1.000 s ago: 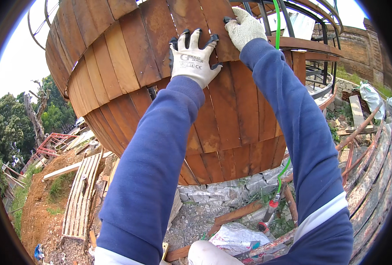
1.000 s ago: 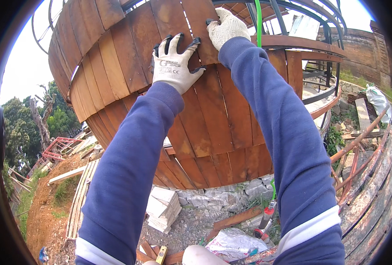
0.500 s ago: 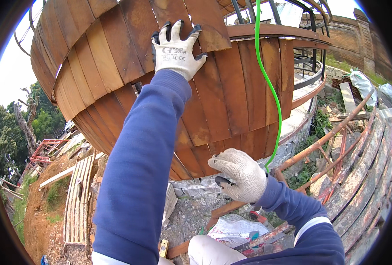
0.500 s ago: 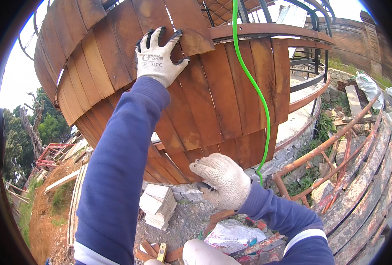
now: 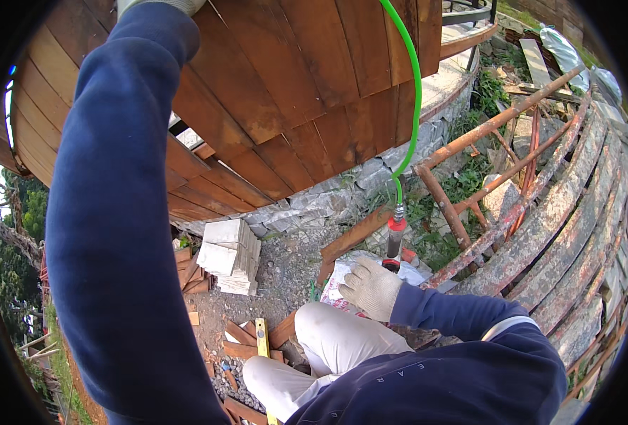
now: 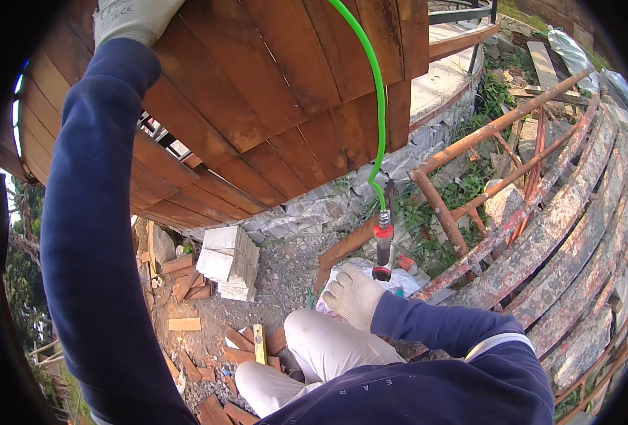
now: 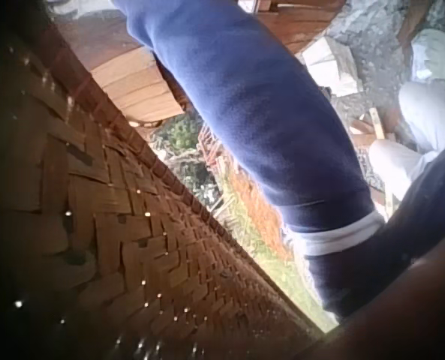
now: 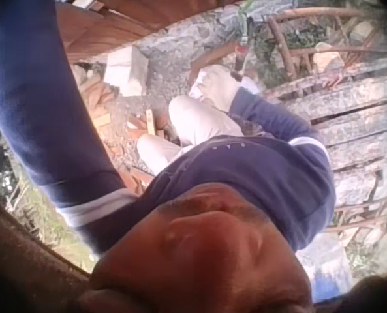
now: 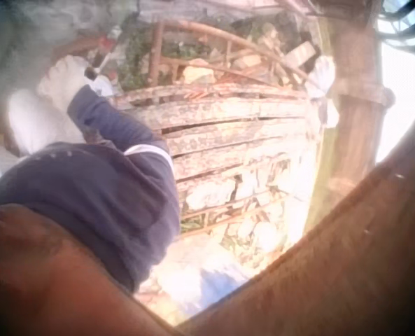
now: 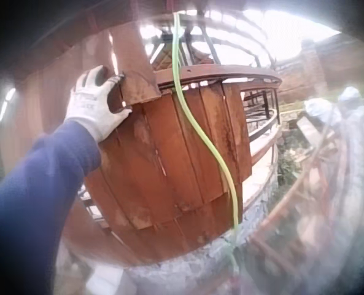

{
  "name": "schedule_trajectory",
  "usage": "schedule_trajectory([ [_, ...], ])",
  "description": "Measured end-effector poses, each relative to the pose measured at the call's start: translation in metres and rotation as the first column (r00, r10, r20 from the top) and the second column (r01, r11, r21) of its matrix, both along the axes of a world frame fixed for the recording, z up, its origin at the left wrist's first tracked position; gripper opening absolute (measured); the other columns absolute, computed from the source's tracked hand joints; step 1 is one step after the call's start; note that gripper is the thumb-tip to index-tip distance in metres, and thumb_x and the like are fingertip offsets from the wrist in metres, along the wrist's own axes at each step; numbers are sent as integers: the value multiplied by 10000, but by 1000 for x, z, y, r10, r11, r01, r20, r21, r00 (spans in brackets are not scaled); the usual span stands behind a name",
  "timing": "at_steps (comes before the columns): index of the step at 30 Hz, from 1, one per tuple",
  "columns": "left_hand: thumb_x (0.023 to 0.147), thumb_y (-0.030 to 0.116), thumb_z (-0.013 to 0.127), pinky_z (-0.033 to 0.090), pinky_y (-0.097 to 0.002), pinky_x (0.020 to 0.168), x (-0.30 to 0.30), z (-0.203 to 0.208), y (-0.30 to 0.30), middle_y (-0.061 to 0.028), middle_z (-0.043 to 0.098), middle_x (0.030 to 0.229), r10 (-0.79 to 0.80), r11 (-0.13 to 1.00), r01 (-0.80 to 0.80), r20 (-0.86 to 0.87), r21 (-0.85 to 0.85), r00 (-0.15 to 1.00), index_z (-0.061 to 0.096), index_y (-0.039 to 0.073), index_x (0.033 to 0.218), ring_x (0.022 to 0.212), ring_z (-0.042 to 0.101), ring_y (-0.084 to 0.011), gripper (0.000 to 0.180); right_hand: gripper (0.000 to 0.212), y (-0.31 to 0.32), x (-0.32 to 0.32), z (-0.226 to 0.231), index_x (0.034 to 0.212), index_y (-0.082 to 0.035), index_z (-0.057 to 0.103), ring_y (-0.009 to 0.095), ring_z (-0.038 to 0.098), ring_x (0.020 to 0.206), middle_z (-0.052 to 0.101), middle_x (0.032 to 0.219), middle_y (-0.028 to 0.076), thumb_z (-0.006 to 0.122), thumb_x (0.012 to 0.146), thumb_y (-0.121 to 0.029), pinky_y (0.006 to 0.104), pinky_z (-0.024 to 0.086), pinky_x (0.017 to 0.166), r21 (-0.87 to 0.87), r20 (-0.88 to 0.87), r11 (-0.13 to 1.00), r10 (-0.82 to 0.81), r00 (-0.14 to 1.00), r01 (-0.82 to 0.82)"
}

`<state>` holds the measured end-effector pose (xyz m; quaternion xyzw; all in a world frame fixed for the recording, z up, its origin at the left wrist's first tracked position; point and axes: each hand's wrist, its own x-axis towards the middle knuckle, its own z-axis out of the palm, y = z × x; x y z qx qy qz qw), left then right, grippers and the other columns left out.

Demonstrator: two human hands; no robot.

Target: The person installs wooden shingles onto a curved structure, using a level to check alignment and securing the shingles with a pneumatic nail gun.

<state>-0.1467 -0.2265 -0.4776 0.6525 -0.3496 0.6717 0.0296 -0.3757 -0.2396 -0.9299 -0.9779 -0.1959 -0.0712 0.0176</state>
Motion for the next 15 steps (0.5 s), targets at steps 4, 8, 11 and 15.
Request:
schedule_trajectory([
  [4,779,536,763,291,-567,1166,-5,9,-14,-130,383,1525,9,1000,-9,-97,8,995,564,256,1406,1437,312,-364,714,305,-41,31,-8,1120,-104,718,299,669,1012,715,1051,95,614,876,-255,552,410,955,-485,-175,874,-74,982,-21],
  [8,844,571,698,251,-582,1190,9,16,0,-136,329,1580,76,997,-74,-97,23,992,478,310,1484,1480,279,-363,725,295,-66,64,-34,1122,-125,764,317,696,1005,747,1054,93,629,888,-246,644,436,904,-770,-357,619,-212,910,-157],
  [11,870,559,673,186,-592,1219,-5,19,-5,-154,289,1601,112,993,-100,-205,71,972,412,297,1527,1510,221,-370,754,318,-80,69,-39,1153,-137,768,333,700,1020,751,1081,97,652,881,-255,666,478,836,-779,-437,604,-332,836,-168],
  [15,871,563,679,176,-616,1211,-7,16,0,-154,267,1619,128,990,-109,-243,93,962,400,299,1535,1512,215,-380,767,330,-109,93,-98,1185,-136,754,340,695,1047,746,1123,64,659,898,-265,678,493,814,-681,-491,730,-390,779,-64],
])
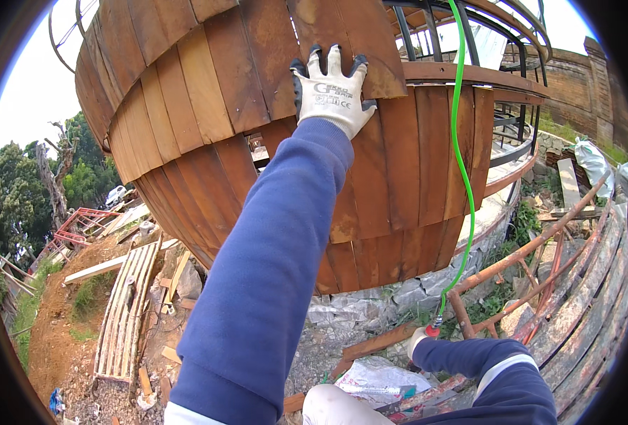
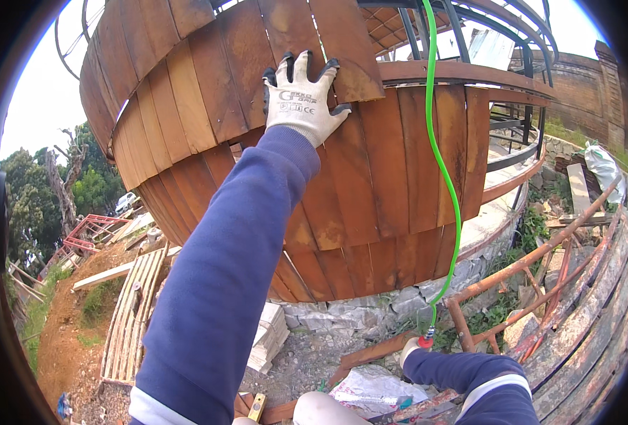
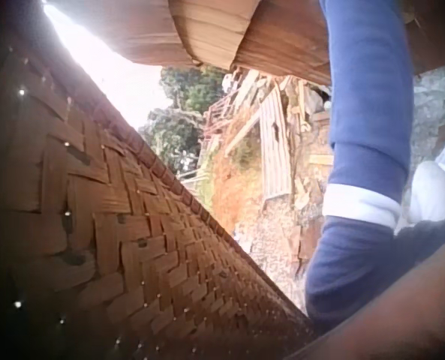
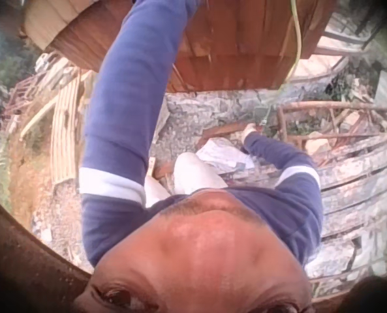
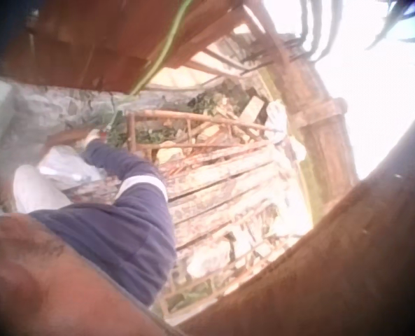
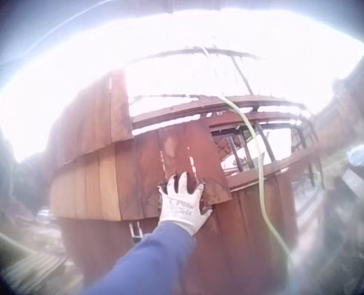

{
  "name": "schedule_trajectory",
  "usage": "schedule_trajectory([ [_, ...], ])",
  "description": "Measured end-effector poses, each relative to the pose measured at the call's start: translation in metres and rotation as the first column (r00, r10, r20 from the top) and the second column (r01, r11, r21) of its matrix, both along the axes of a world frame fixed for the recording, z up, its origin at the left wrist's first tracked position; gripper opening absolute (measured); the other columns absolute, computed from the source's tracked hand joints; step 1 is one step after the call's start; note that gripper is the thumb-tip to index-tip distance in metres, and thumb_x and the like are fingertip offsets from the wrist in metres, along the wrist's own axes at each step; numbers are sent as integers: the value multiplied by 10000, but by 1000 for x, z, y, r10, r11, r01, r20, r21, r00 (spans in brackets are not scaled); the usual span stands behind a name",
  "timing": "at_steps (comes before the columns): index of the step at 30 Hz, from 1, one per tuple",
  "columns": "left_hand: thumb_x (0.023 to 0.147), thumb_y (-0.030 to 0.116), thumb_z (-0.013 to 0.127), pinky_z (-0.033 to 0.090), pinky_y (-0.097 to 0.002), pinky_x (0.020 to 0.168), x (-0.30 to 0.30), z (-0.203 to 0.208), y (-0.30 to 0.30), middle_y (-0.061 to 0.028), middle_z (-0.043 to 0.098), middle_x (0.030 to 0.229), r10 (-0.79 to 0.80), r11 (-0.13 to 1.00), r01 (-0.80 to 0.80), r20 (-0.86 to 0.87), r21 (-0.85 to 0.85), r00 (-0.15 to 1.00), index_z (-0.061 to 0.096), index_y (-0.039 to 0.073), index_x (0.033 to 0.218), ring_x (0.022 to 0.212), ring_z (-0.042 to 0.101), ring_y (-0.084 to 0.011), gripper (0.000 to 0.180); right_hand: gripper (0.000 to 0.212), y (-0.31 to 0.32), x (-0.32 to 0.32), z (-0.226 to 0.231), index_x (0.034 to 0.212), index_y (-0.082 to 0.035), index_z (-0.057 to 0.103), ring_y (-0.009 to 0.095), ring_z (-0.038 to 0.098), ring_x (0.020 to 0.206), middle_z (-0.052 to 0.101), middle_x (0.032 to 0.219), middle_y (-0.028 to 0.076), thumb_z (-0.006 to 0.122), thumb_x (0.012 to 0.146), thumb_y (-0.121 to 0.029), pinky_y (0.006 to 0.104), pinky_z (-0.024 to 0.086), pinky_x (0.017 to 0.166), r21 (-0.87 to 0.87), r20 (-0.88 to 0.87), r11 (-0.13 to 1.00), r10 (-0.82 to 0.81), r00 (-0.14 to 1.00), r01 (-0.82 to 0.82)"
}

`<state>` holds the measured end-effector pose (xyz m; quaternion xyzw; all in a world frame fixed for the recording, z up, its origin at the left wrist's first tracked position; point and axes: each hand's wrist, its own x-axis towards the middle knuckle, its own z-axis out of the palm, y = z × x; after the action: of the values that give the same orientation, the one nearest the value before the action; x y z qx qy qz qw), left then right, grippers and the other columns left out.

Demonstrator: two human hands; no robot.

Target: The person installs wooden shingles onto a curved structure, using a level to check alignment and securing the shingles with a pneumatic nail gun.

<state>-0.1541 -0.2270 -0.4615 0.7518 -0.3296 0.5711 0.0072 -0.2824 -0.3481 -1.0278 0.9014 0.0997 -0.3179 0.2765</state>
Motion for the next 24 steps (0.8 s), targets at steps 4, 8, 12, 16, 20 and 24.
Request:
schedule_trajectory([
  [4,896,548,668,172,-619,1209,2,0,1,-135,259,1633,-5,1000,5,-19,8,1000,383,308,1541,1515,217,-377,745,294,-1,-27,66,1148,-134,764,259,719,1028,762,1094,61,592,919,-199,507,533,823,82,143,994,-78,987,66],
  [8,925,531,635,153,-607,1222,-4,4,-1,-139,240,1643,-50,999,50,-22,7,999,383,291,1544,1523,197,-380,710,201,-14,-57,136,979,-141,762,274,739,882,764,909,78,618,850,-194,438,539,734,252,474,961,-226,851,114],
  [12,929,524,634,145,-614,1221,2,-1,-4,-159,238,1639,-50,999,51,-31,14,998,380,275,1549,1522,198,-387,715,193,-15,-78,226,889,-108,705,337,715,820,721,829,125,714,757,-249,447,537,711,446,792,890,-341,506,-98],
  [16,916,495,666,153,-609,1221,7,-1,0,-165,242,1635,-72,997,72,-50,5,996,388,268,1541,1516,211,-394,721,381,-11,-86,307,1040,-56,714,364,710,911,722,960,187,792,672,-113,424,559,808,470,853,724,-519,50,-505],
  [20,900,479,695,166,-593,1223,1,-1,-11,-153,250,1632,-113,993,112,-40,-22,993,391,280,1539,1515,220,-381,736,317,-45,-97,354,1108,3,694,269,734,901,737,972,156,703,793,-23,348,559,805,447,716,612,-682,-150,-652],
  [24,892,472,708,168,-584,1228,1,0,0,-149,257,1630,-82,996,81,-42,-22,996,399,295,1534,1512,229,-373,734,301,-45,-84,410,1045,52,701,212,722,818,741,910,138,730,767,-62,361,565,737,478,506,308,-862,-28,-822],
])
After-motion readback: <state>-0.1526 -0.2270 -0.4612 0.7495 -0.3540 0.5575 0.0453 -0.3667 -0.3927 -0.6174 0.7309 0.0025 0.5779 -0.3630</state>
